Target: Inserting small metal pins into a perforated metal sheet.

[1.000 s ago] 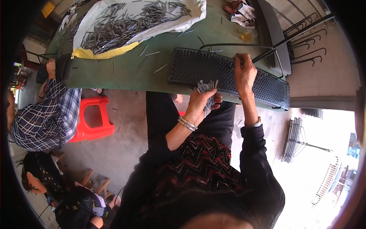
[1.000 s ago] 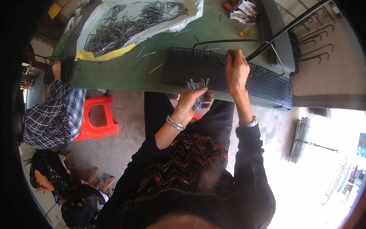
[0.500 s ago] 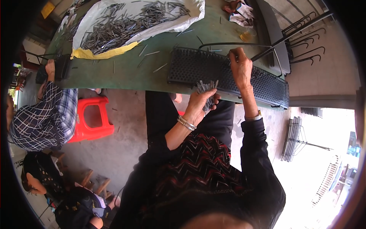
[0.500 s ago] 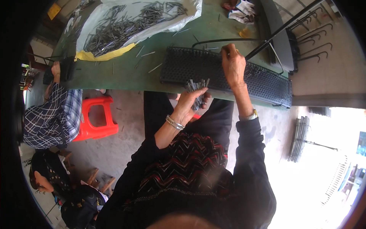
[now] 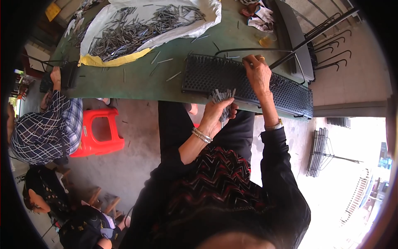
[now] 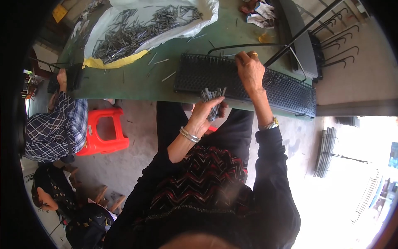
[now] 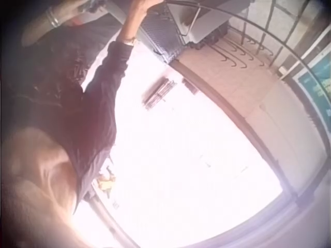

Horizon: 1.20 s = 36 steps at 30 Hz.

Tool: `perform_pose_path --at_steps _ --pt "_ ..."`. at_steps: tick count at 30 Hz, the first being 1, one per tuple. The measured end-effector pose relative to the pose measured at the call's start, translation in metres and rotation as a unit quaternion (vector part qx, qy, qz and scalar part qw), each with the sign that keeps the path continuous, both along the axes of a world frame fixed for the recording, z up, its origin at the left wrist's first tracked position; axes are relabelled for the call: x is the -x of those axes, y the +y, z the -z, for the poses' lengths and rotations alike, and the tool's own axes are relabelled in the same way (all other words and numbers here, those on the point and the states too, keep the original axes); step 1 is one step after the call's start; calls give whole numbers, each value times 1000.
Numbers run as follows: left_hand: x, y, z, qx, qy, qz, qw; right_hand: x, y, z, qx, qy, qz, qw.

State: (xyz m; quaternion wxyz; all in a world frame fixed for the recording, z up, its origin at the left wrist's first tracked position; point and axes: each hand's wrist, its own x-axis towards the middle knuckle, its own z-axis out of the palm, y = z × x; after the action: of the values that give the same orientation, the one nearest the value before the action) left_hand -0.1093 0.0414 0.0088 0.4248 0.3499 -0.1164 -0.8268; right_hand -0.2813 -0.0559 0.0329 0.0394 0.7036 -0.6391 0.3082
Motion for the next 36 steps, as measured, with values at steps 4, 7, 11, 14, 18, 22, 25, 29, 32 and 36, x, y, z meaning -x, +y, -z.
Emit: perform_pose_path --at_steps 4,7,11,14,18,22,25,29,32,36 --pt "2 0 0 6 -5 -7 1000 -2 2 -7 -22 11 -16 1000" --pt "1 0 -2 -7 -9 -16 1000 -5 9 -16 -59 4 7 998" --pt "3 0 -5 -8 -26 -6 1000 4 10 -1 -57 5 -6 998" --pt "3 -3 -6 -3 -27 -6 1000 1 23 -1 4 -30 6 1000" --pt "-1 -6 -2 11 -32 -7 999 -2 47 -13 -246 -237 -76 937" --pt "2 -7 -6 13 -39 2 999 -7 62 -17 -315 -335 -124 879" --pt "5 -6 -10 -23 -26 -14 999 -8 57 -24 -248 -377 -81 889" --pt "5 -5 -11 -40 -5 -10 999 -13 32 -24 -48 -280 40 958" --pt "6 -6 -12 -16 -12 16 1000 -1 13 8 46 -187 20 981" --pt "3 -7 -7 -13 2 21 1000 -7 9 15 -3 -128 18 992"
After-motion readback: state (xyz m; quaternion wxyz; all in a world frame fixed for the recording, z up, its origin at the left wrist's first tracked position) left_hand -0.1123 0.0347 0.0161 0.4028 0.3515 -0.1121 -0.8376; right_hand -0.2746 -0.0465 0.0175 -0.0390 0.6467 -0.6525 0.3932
